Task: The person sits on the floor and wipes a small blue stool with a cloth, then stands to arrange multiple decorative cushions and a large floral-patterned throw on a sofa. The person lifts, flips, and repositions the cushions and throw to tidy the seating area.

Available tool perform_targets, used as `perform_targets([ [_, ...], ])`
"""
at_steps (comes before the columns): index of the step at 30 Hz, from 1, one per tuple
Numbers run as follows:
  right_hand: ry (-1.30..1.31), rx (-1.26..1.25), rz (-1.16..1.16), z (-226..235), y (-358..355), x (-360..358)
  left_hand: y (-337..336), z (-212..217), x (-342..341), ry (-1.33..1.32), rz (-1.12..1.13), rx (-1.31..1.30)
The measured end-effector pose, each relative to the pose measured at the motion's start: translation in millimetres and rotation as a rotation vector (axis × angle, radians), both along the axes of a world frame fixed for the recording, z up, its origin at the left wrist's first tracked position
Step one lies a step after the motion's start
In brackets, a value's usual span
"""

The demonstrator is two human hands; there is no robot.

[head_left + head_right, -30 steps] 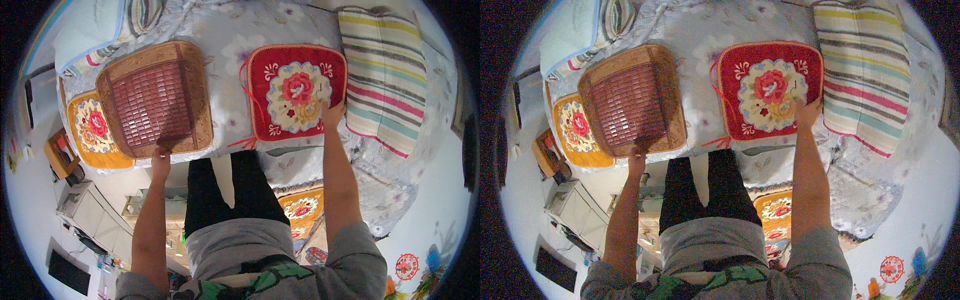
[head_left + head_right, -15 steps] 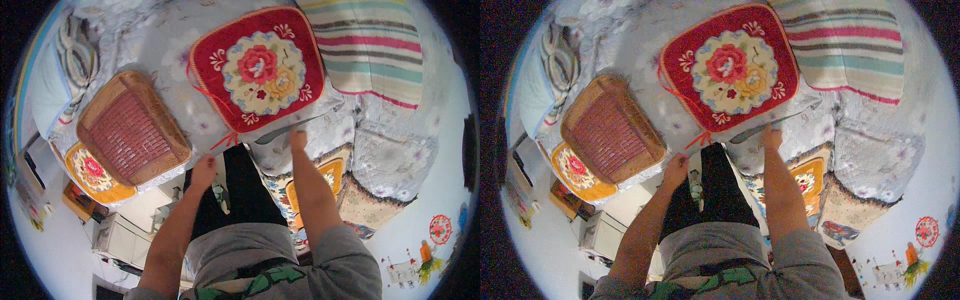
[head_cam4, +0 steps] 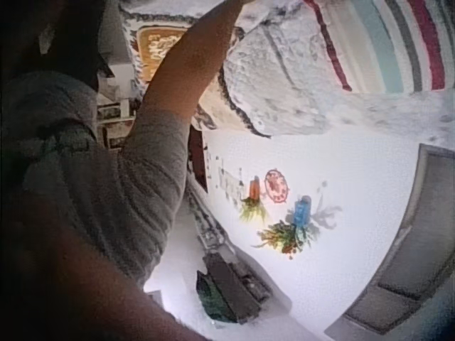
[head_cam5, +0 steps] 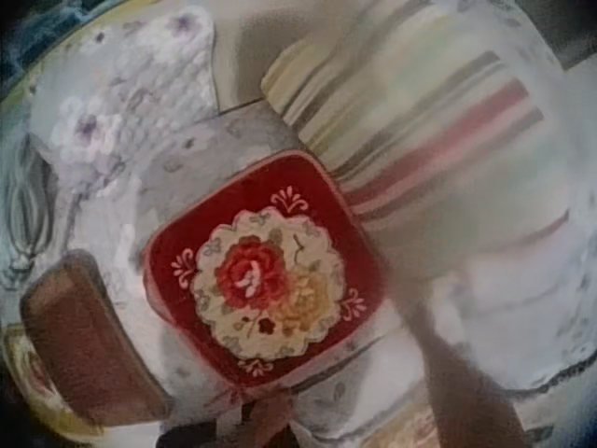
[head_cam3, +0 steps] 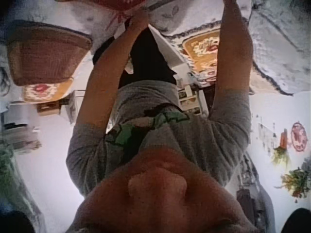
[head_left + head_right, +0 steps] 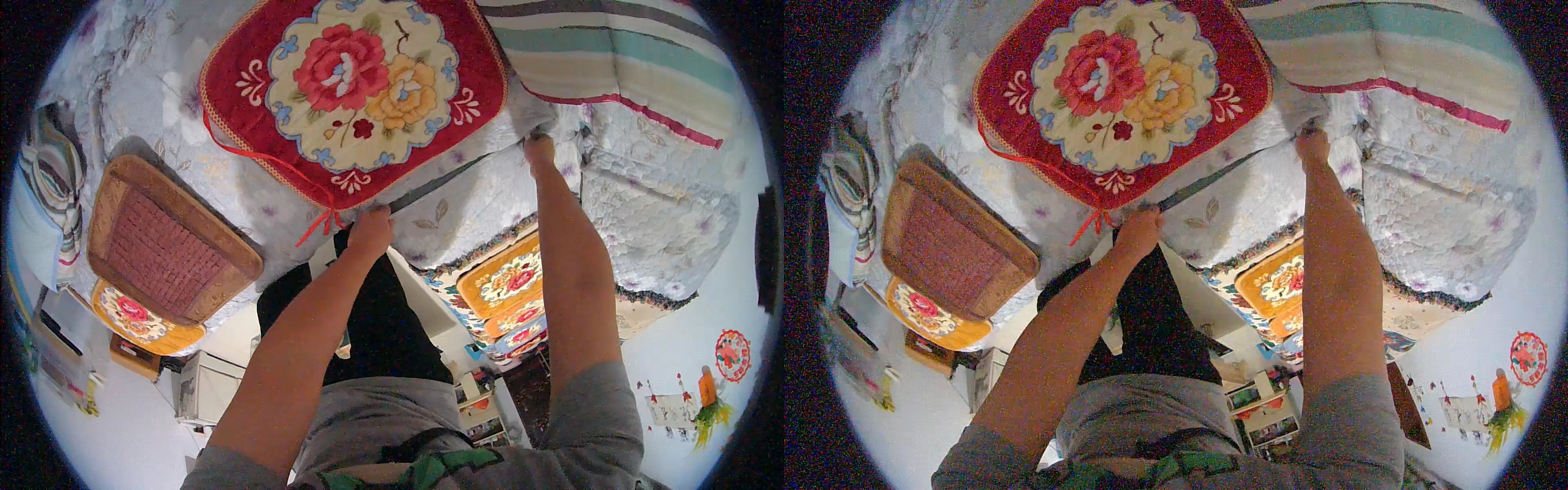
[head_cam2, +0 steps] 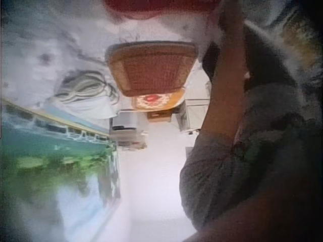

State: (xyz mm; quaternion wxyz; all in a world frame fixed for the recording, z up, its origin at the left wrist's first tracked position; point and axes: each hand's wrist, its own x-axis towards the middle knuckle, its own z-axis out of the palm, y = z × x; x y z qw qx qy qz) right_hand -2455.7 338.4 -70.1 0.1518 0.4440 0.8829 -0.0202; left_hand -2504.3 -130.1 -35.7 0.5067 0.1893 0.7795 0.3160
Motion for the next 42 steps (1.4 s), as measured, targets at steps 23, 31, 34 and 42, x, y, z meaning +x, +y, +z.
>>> perform_targets([
  [23, 0.29, -1.093, -0.08, 89, -485, -82, -339, 75, -80, 0.57, 0.778, -0.164],
  [31, 0.264, -0.952, 0.208, 103, -679, -172, -608, 35, -25, 0.44, 1.301, -0.416],
  [34, 0.254, -0.867, 0.335, 106, -668, -173, -604, 30, -26, 0.496, 1.258, -0.483],
  [42, 0.212, -0.055, 0.599, 133, -590, -170, -630, 80, -19, 0.595, 1.316, -0.421],
])
